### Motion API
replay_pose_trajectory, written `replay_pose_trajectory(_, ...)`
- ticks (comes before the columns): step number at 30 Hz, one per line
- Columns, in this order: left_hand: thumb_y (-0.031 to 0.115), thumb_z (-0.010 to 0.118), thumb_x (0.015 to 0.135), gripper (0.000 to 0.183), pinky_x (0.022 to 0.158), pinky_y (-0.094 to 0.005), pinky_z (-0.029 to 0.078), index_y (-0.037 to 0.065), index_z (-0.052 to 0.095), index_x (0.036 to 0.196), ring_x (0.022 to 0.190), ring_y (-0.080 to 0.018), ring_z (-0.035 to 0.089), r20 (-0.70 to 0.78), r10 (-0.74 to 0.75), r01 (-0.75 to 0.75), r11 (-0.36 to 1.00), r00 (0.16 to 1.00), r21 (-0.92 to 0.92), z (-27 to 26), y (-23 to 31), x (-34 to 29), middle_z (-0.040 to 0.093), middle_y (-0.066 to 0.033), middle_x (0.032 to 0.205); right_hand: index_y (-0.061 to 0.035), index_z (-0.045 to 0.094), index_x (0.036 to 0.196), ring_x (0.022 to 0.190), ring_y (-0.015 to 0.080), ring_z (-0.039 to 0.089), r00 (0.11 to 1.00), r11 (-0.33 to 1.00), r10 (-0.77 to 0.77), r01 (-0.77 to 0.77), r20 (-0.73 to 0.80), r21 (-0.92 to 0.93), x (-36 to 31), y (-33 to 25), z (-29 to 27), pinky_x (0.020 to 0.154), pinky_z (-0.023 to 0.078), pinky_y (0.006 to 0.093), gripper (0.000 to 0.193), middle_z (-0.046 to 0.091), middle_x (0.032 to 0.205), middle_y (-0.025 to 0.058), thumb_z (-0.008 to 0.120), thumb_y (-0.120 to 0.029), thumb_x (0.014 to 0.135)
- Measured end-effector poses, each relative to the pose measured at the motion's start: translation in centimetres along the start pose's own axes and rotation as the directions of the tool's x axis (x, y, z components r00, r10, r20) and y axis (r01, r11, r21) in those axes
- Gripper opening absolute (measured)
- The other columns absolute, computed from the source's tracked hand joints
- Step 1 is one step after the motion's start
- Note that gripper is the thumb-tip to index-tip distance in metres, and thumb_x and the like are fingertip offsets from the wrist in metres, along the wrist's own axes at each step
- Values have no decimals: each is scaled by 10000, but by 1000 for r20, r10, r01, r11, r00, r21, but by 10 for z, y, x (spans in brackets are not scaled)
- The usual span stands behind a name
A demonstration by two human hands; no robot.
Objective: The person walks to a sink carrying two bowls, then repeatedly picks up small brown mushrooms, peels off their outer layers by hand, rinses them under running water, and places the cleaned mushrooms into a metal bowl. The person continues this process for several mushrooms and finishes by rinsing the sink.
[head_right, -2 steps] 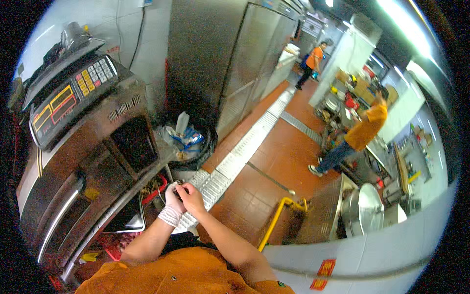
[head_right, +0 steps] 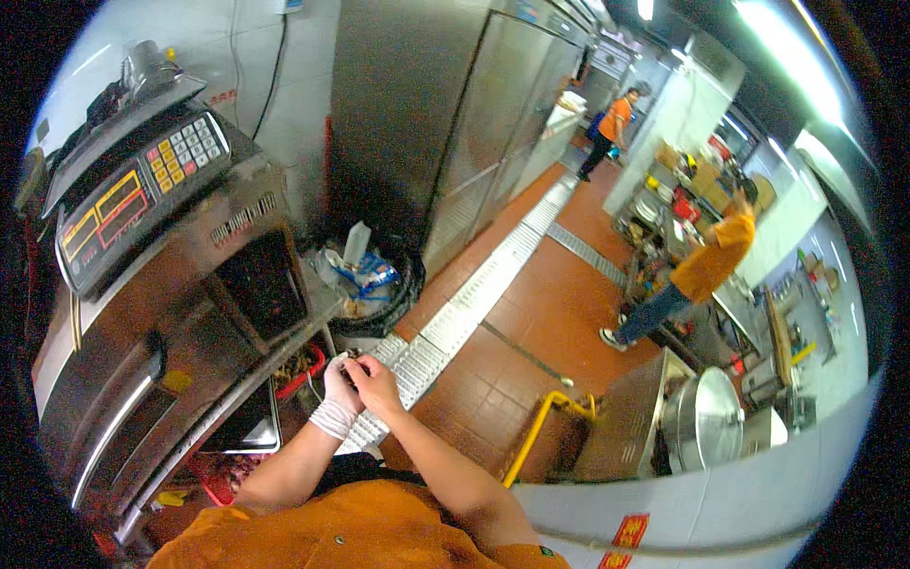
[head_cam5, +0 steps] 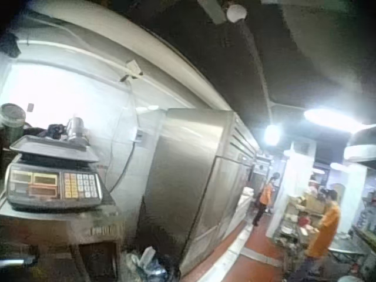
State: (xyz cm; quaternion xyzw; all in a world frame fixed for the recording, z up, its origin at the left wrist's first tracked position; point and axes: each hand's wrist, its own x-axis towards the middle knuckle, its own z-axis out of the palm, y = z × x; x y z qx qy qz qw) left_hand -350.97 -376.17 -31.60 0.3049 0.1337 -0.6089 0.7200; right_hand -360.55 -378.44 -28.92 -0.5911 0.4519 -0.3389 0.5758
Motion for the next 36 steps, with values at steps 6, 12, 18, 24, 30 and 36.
replay_pose_trajectory(6,402,641,981,295,866,-401,527,109,678,1003,899,-226,636,172,256,-269,962,951,54,201,64,84,678,-58,924,-1,700,949,810,160,663,996,997,7,-13,91,73,180,-127,-34,751,522,331,350,732,882,83,753,-348,955)
replay_pose_trajectory(12,318,570,1077,267,777,-300,476,82,683,1022,839,-97,552,484,690,-795,606,537,19,366,119,198,625,5,921,-4,662,902,769,115,608,795,777,-600,550,94,307,375,-227,-66,729,503,288,256,692,835,39,790,-224,934)
replay_pose_trajectory(18,446,565,1064,569,1083,-380,430,4,583,1422,1238,-227,575,115,790,-628,380,602,679,361,117,419,620,-144,1384,-17,650,1049,897,106,584,899,933,-345,297,271,204,572,-97,-78,800,483,258,249,669,969,33,657,-266,1046)
replay_pose_trajectory(24,533,559,1047,760,1235,-424,313,33,392,1595,1495,-275,417,15,613,-350,431,790,832,336,136,468,480,-134,1595,-63,461,1467,1028,297,690,744,796,54,371,666,-479,773,11,-113,865,560,379,516,682,1237,182,554,-380,1071)
replay_pose_trajectory(30,434,579,1063,517,1131,-371,445,58,637,1412,1294,-231,609,176,378,-328,388,909,861,311,89,339,648,-104,1414,-64,678,1009,664,98,544,826,904,-372,219,424,367,733,-119,-96,596,442,274,197,617,776,-1,629,-255,1012)
replay_pose_trajectory(36,493,567,1045,510,1074,-360,483,90,704,1326,1133,-197,683,-227,378,-89,660,898,746,110,-12,83,682,-107,1357,-164,493,1479,1095,336,670,565,810,573,-284,593,-513,582,-35,-97,737,614,491,440,612,1370,169,571,-309,1072)
